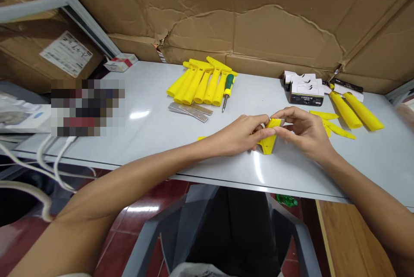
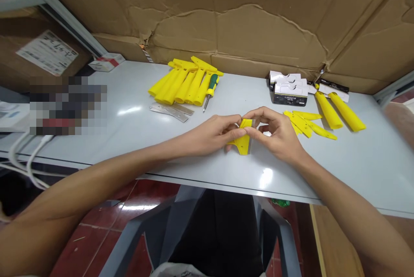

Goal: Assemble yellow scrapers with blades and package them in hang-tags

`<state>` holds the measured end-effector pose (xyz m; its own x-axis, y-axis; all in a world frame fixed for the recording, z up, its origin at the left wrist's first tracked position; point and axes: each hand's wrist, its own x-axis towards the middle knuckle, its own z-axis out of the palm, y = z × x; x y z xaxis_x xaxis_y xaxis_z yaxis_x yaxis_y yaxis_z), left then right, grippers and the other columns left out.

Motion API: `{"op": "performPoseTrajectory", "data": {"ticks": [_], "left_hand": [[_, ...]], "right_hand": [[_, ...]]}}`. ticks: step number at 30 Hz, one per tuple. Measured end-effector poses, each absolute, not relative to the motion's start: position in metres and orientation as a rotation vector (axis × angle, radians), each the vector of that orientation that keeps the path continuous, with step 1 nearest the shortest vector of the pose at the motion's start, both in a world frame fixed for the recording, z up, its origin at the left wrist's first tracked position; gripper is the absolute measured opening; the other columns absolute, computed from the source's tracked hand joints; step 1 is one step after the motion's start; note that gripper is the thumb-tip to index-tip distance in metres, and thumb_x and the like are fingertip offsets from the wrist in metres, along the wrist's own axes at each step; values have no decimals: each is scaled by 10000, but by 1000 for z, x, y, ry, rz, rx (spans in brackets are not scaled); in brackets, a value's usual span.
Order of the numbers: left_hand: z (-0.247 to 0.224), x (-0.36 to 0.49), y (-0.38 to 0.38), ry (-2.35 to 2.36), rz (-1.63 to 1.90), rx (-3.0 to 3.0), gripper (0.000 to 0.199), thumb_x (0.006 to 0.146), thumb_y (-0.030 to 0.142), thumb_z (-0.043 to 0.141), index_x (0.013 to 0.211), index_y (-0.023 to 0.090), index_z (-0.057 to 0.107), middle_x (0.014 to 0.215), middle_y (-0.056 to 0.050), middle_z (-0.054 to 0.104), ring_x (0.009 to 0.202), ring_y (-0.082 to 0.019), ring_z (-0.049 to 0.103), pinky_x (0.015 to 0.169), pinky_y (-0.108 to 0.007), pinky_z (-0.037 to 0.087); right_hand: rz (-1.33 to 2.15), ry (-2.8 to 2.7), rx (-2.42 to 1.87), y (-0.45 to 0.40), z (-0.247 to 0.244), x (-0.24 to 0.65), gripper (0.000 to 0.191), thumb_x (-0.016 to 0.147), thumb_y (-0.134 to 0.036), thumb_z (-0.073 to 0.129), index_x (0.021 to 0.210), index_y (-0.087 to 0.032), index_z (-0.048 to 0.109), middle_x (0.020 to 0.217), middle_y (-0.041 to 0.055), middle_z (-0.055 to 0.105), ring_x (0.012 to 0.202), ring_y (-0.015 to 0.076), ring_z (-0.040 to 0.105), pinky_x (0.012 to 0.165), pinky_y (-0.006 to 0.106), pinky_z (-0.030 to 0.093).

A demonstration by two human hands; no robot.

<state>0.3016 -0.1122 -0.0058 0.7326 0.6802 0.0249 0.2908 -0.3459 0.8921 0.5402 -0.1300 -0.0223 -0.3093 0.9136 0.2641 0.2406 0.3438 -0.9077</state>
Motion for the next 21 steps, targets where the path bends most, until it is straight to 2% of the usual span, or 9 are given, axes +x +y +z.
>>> {"op": "performPoseTrajectory", "data": {"ticks": [2,5,10,13,16,17,19,21], "left_hand": [[-3,301,-114,773,497,2029,264,1136,423,506,999,207,572,822,19,695,679,-119,647,681,-264,469],[0,301,-121,892,592,2302,242,1149,411,482,1024,213,545,850,-5,715,720,-155,641,676,-292,416],[-6,304,-122,951,733,2779,333,1197,409,343,1153,177,578,955,-86,759,809,-198,689,658,-329,387],[-17,305,-114,970,674,2901,370,1204,377,296,1187,174,606,1034,-100,753,775,-181,676,575,-345,264],[-30,306,-105,907,606,3030,375,1196,326,299,1173,165,636,1043,-113,740,788,-190,680,580,-361,236],[-34,306,-102,873,591,3075,382,1192,311,299,1156,160,648,1014,-112,738,792,-196,684,589,-362,253],[-42,306,-97,800,569,3162,380,1178,277,307,1138,154,664,981,-109,741,806,-211,693,615,-361,305],[-47,305,-93,733,550,3233,352,1162,244,334,1157,148,672,1007,-110,757,844,-224,711,652,-360,364]], "right_hand": [[1080,-1730,-965,-128,-20,542,242,1013,-469,781,1168,-286,821,953,30,735,700,129,638,580,270,558],[1134,-1623,-902,-123,-19,549,301,1074,-510,655,1179,-289,830,974,64,734,757,179,665,548,307,538],[1010,-1572,-975,-102,-19,563,419,1107,-596,551,1083,-278,823,886,96,723,681,207,638,479,350,462],[962,-1649,-1206,-71,-15,556,391,1084,-613,609,1020,-261,765,874,81,732,683,177,642,518,323,497],[1058,-1730,-1334,-27,-9,527,316,958,-480,845,1053,-199,736,838,94,769,633,166,662,487,286,500],[1096,-1755,-1356,-12,-7,512,350,904,-412,908,1112,-194,730,831,91,778,609,174,666,478,294,506],[1217,-1829,-1458,15,-7,480,569,825,-312,978,1282,-209,654,780,52,760,577,197,678,477,313,529],[1316,-1810,-1483,33,-9,449,681,770,-264,1022,1308,-210,608,725,2,699,586,194,693,514,317,571]]}}
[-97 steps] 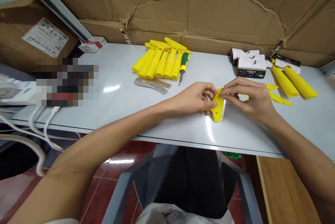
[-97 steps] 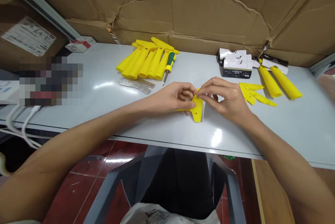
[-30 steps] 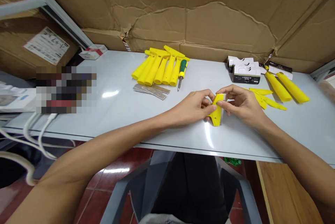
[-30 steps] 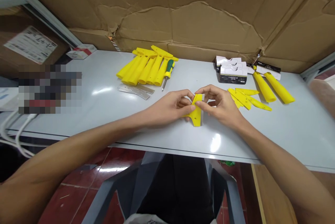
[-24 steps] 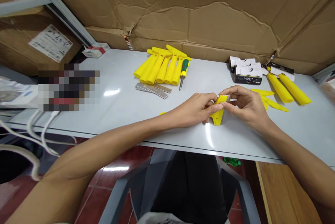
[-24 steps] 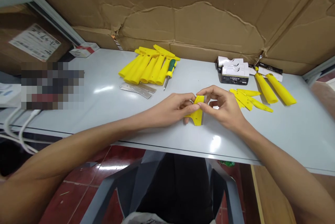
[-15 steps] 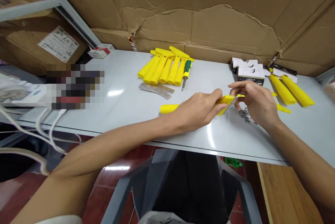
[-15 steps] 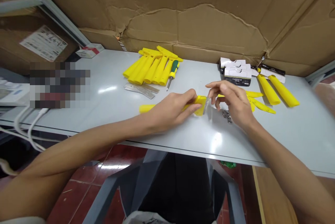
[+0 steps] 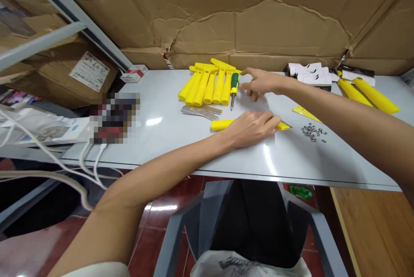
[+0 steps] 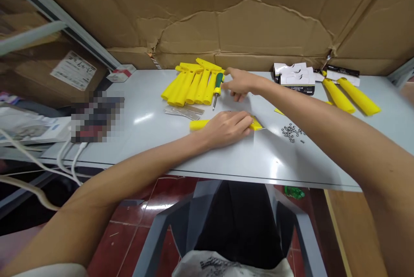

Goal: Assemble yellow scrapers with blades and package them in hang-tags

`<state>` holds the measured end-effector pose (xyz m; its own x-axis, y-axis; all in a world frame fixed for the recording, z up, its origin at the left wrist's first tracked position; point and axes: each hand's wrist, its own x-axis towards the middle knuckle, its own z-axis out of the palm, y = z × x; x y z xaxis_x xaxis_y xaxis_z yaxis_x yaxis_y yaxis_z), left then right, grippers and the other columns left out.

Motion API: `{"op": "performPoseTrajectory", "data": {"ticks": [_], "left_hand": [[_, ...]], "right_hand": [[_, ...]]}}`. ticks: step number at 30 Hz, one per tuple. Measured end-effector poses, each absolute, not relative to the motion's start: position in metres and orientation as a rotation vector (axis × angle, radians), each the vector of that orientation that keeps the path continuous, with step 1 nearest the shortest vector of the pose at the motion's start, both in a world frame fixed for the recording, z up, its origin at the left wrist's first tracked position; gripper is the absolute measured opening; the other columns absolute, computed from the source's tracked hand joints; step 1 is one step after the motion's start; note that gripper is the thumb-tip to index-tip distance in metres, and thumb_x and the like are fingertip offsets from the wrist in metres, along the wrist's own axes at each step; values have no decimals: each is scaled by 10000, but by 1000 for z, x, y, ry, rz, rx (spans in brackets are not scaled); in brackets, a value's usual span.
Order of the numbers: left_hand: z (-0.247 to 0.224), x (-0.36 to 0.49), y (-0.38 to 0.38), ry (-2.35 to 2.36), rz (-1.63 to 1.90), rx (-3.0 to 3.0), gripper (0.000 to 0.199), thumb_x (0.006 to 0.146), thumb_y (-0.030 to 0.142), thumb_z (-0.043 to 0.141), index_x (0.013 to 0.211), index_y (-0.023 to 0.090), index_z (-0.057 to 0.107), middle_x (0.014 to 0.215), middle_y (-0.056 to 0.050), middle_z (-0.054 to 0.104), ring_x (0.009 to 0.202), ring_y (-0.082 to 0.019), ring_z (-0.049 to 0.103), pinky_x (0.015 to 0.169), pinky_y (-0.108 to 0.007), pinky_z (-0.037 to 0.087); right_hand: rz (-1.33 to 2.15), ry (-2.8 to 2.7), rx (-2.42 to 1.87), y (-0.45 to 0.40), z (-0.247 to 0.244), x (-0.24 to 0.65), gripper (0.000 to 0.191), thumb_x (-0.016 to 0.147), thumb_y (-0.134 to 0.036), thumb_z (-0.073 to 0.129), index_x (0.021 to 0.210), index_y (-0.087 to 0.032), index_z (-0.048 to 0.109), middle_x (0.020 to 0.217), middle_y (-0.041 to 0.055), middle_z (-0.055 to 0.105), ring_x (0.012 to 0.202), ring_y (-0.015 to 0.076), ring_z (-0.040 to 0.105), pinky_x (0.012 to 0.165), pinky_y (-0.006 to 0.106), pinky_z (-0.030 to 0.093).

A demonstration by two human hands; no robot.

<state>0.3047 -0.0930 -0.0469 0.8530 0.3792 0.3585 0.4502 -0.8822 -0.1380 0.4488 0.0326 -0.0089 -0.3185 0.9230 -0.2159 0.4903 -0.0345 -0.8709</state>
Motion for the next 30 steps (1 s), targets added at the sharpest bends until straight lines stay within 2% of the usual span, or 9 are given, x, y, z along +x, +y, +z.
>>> {"op": "performPoseTrajectory", "data": {"ticks": [4,9,12,15,18,22,25,27,30], "left_hand": [[-52,300,-88,-538,-501,-2780,320,1153,241,379,1137,134,679,1026,-112,778,872,-243,735,707,-363,436],[-58,298,-87,-437,-661,-2708,301,1152,244,418,1042,145,680,972,-85,778,826,-224,743,715,-357,489],[-62,299,-87,-422,-721,-2647,248,1140,241,471,1024,154,671,1018,-84,793,836,-205,750,722,-339,528],[-64,300,-85,-371,-716,-2620,210,1119,228,498,1022,160,672,1074,-90,800,864,-203,762,729,-335,560],[-62,300,-84,-317,-663,-2608,189,1099,234,528,1008,166,679,1048,-81,795,843,-200,760,714,-334,569],[-59,299,-83,-278,-660,-2632,186,1090,241,553,989,168,690,957,-55,776,787,-183,737,689,-341,570],[-59,299,-80,-272,-704,-2625,176,1077,247,579,975,181,706,992,-55,797,817,-178,740,671,-338,561],[-62,299,-78,-272,-744,-2598,176,1068,255,597,954,190,714,1012,-50,810,834,-175,741,644,-334,547],[-64,298,-75,-255,-823,-2541,207,1057,240,589,896,197,711,988,-36,815,814,-161,731,606,-324,531]], "right_hand": [[1387,-1675,-1445,40,-13,407,760,695,-103,1030,1277,-201,551,797,-44,649,662,165,719,586,322,641],[1381,-1646,-1651,37,0,392,842,871,-32,862,1544,-193,383,894,-1,670,669,155,717,568,330,667],[1500,-1650,-1699,39,14,397,752,866,-34,834,1508,-151,461,897,23,677,703,184,732,596,359,701],[1580,-1658,-1669,37,23,413,648,845,-3,802,1429,-162,568,891,13,690,682,148,704,704,353,731],[1647,-1654,-1644,30,27,442,709,846,10,770,1487,-196,546,895,10,714,691,144,713,741,323,727],[1751,-1539,-1441,8,36,496,876,805,-27,811,1574,-261,463,877,-13,702,695,142,721,681,259,693],[1693,-1467,-1137,-21,49,531,755,866,-96,726,1530,-350,471,845,-47,694,657,100,667,603,187,597],[1585,-1410,-1038,-42,53,544,755,867,-152,721,1508,-410,417,919,-48,752,667,96,689,555,156,536],[1425,-1295,-942,-69,43,545,636,887,-270,739,1436,-425,457,931,-58,765,631,110,670,565,209,568]]}}
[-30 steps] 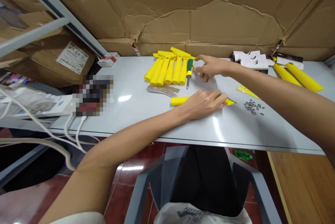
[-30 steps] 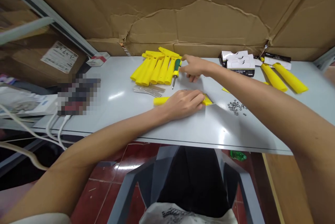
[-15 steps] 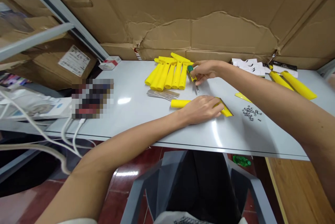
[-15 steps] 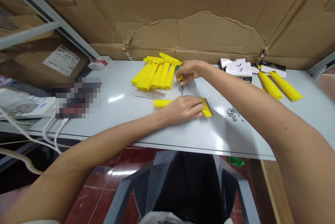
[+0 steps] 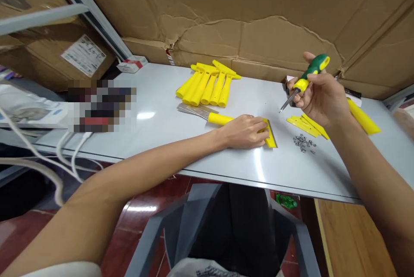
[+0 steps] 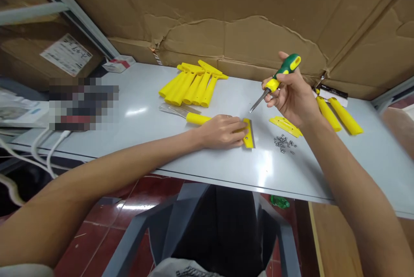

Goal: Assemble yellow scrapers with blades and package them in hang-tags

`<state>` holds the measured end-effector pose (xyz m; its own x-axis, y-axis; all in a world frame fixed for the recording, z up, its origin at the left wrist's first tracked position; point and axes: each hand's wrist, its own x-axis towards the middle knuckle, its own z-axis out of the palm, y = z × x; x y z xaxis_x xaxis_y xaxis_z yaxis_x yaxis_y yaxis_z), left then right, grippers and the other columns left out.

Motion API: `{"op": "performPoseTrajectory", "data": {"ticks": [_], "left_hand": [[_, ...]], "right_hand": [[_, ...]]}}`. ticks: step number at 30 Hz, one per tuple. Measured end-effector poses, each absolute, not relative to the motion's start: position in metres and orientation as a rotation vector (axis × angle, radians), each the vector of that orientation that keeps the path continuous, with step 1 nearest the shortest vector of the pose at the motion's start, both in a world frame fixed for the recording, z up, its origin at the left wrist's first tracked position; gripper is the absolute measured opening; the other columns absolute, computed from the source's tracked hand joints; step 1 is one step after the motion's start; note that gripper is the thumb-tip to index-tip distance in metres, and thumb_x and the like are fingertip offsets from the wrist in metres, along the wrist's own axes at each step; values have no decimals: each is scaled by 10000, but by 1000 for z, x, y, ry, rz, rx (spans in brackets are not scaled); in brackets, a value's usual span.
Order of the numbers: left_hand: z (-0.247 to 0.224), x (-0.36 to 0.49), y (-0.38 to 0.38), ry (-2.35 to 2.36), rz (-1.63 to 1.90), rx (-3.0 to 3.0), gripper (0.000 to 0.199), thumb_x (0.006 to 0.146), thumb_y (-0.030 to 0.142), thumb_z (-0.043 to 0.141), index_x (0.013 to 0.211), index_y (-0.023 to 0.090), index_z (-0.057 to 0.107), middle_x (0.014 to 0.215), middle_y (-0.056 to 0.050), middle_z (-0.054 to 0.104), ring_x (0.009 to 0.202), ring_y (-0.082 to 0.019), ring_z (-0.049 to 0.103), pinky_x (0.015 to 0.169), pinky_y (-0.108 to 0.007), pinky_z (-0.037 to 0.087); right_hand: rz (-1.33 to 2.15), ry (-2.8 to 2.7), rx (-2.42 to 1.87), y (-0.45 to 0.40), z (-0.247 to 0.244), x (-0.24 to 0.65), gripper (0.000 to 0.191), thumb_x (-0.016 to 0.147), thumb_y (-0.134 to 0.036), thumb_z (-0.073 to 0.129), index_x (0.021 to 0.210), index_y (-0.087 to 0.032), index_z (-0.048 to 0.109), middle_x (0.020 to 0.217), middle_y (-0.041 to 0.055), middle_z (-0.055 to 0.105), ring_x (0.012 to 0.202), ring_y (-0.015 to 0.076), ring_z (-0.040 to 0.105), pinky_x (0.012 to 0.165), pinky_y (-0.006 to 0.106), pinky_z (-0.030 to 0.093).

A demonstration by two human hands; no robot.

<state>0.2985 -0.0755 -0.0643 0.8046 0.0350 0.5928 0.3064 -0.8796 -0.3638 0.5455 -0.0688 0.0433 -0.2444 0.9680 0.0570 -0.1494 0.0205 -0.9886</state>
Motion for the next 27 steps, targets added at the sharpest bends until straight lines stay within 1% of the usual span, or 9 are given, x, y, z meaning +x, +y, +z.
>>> {"op": "performPoseTrajectory", "data": {"ticks": [2,3,5,7,12,20,24,27], "left_hand": [[-64,298,-75,-251,-868,-2510,217,1053,228,580,886,195,715,955,-27,811,786,-153,718,588,-322,525],[-64,298,-75,-249,-883,-2498,220,1054,228,580,886,193,719,939,-23,809,775,-150,713,584,-320,524],[-63,298,-75,-242,-904,-2480,230,1057,231,580,881,191,723,919,-16,805,758,-144,708,577,-315,520],[-62,299,-75,-232,-911,-2470,238,1059,234,578,877,193,726,910,-10,804,748,-138,708,571,-308,515],[-62,300,-74,-202,-963,-2451,203,1037,236,620,867,182,717,882,-7,801,703,-133,695,538,-307,501],[-60,299,-74,-177,-979,-2454,208,1017,239,646,827,180,706,841,-8,787,686,-138,681,529,-315,502],[-60,299,-74,-188,-965,-2455,223,1028,244,634,824,184,701,848,-9,786,688,-136,672,538,-314,493],[-60,299,-74,-174,-973,-2468,214,1024,241,647,828,175,703,849,-18,784,693,-138,672,538,-311,481]], "right_hand": [[1317,-1271,-945,-80,28,541,606,874,-271,755,1386,-419,468,878,-71,750,580,136,651,514,261,559],[1272,-1290,-959,-85,21,539,622,864,-255,764,1380,-419,458,853,-79,741,548,147,640,474,282,539],[1203,-1376,-980,-91,9,535,672,862,-240,787,1404,-420,433,829,-86,733,495,158,620,416,311,505],[1163,-1467,-989,-96,5,531,712,875,-260,822,1435,-417,411,818,-90,725,475,154,614,397,319,504],[1095,-1528,-971,-104,9,525,791,870,-329,881,1467,-404,367,813,-95,704,480,154,636,420,332,567],[1029,-1649,-953,-101,-6,525,744,944,-449,838,1508,-427,354,838,-64,690,509,153,663,445,324,595],[990,-1659,-937,-101,-6,525,726,955,-455,828,1497,-438,346,834,-62,678,501,153,647,446,329,597],[993,-1659,-978,-102,-2,525,744,937,-468,840,1496,-427,350,870,-49,694,519,159,653,466,345,610]]}}
